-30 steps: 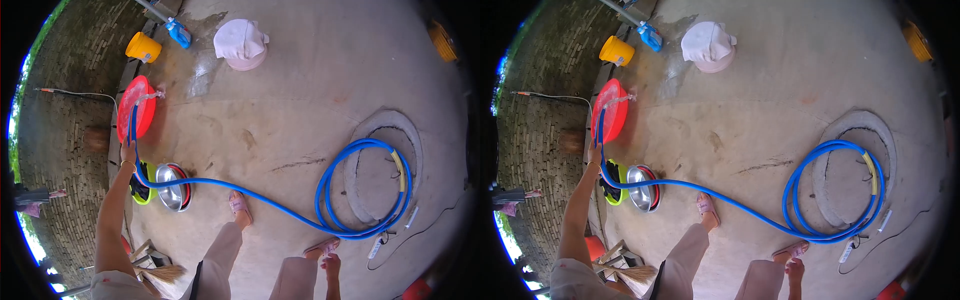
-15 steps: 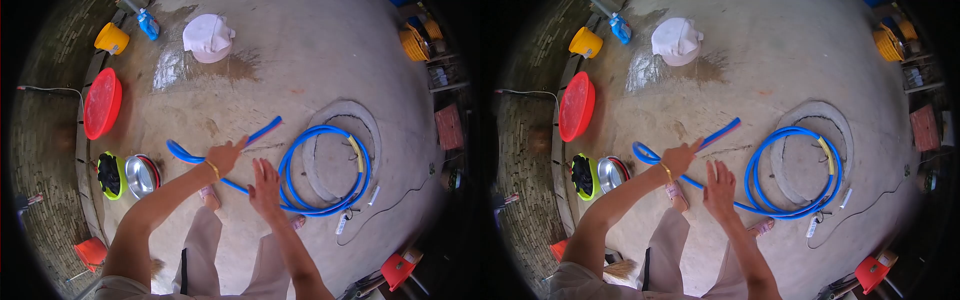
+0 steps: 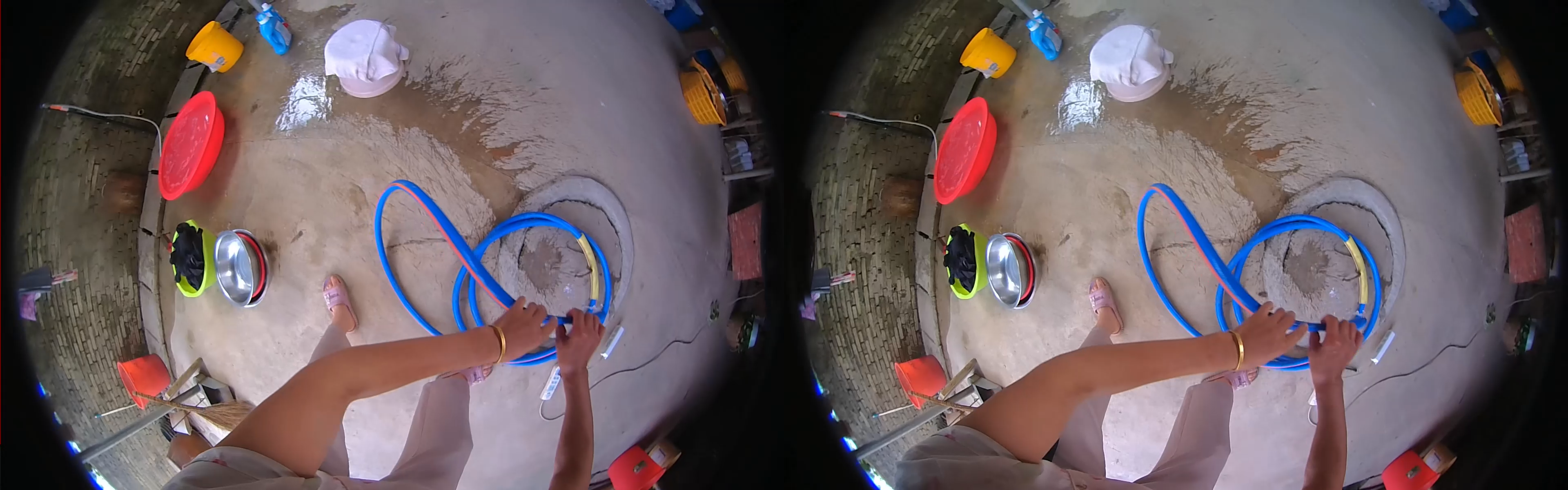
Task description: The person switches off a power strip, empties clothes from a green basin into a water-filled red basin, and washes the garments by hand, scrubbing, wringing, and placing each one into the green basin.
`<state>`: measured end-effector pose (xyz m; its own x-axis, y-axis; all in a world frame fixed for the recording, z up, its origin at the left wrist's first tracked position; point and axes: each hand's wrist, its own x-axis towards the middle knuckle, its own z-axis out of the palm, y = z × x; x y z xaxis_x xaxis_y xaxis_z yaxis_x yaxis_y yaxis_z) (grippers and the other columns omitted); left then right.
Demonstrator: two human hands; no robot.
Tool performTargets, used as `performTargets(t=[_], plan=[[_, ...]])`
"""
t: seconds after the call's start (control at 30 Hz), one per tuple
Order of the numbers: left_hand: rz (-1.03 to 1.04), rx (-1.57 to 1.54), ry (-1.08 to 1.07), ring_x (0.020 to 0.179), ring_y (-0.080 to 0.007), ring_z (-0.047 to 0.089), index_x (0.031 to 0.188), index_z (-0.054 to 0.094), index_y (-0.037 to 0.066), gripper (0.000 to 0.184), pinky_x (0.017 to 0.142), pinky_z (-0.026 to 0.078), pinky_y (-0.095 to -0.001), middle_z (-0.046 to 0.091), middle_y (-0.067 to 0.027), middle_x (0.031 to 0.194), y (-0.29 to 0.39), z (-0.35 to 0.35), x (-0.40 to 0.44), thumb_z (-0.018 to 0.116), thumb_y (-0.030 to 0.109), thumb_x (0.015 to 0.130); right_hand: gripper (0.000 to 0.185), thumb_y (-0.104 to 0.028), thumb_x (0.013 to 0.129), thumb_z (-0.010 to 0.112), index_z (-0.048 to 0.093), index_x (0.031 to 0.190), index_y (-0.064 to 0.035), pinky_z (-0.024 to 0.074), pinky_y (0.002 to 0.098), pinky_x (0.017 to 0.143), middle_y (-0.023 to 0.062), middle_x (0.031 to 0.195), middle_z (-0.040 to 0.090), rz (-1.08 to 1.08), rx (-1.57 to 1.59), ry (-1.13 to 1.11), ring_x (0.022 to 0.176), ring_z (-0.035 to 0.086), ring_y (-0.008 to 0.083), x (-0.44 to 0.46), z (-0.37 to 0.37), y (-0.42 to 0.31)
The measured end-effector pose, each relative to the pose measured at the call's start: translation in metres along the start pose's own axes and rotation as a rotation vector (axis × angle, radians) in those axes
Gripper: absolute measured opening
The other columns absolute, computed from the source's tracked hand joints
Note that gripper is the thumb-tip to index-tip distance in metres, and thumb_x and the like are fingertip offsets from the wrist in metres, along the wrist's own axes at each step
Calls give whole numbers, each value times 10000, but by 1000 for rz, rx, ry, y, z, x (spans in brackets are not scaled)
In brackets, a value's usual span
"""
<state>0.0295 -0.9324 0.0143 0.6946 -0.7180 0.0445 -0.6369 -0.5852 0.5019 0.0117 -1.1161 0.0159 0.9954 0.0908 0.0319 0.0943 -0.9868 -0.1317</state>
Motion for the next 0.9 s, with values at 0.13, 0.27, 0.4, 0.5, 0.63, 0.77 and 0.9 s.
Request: performTargets(t=[0.13, 0.27, 0.4, 0.5, 0.63, 0.77, 0.9], plan=[[-42, -141, 57, 1078, -245, 469, 1218, 459, 31, 524, 877, 342, -390, 501, -157, 1115, 16, 5, -18, 607, 162, 733, 289, -172, 617, 711, 552, 855, -139, 376, 423, 737, 57, 805, 568, 252, -61, -71, 828, 533, 277, -37, 23, 78], [-297, -220, -145, 959, -242, 530, 1165, 480, 55, 437, 802, 385, -399, 529, -106, 1028, -15, 27, -104, 600, 184, 764, 254, -230, 701, 675, 548, 887, -112, 434, 479, 667, 97, 839, 597, 622, -127, -315, 838, 580, 319, -92, 73, 130], [-606, -162, -483, 926, -271, 563, 1150, 496, 86, 397, 744, 428, -427, 557, -119, 994, -53, 21, -236, 591, 222, 789, 370, -227, 648, 712, 538, 902, -22, 456, 490, 752, 177, 908, 612, 825, 80, -332, 908, 591, 343, -152, 113, 131], [-810, -309, -642, 995, -306, 542, 1142, 501, 90, 355, 801, 413, -473, 547, -148, 1058, -82, -8, -323, 553, 233, 821, 368, -100, 613, 721, 540, 898, 48, 513, 388, 460, 180, 773, 610, 891, 333, -680, 523, 622, 268, -181, 138, 100], [-884, -363, -658, 1012, -317, 541, 1144, 498, 83, 350, 824, 417, -473, 549, -161, 1075, -127, -65, -404, 532, 236, 831, 233, -10, 690, 653, 537, 884, 48, 511, 347, 368, 133, 615, 580, 998, 596, -829, 427, 586, 241, -172, 134, -28], [-977, -405, -488, 959, -304, 570, 1131, 505, 76, 339, 785, 453, -446, 573, -156, 1029, -180, -137, -463, 506, 236, 832, 154, -99, 748, 598, 593, 870, -6, 442, 270, 375, 91, 640, 604, 801, 605, -1043, 489, 613, 186, -95, 115, -198], [-1179, -429, -34, 856, -326, 592, 1100, 519, 66, 326, 746, 481, -418, 591, -163, 956, -219, -186, -520, 534, 208, 807, 216, -73, 773, 589, 575, 978, -6, 488, 258, 484, 85, 704, 605, 470, 693, -1028, 573, 605, 166, -4, 113, -330]])
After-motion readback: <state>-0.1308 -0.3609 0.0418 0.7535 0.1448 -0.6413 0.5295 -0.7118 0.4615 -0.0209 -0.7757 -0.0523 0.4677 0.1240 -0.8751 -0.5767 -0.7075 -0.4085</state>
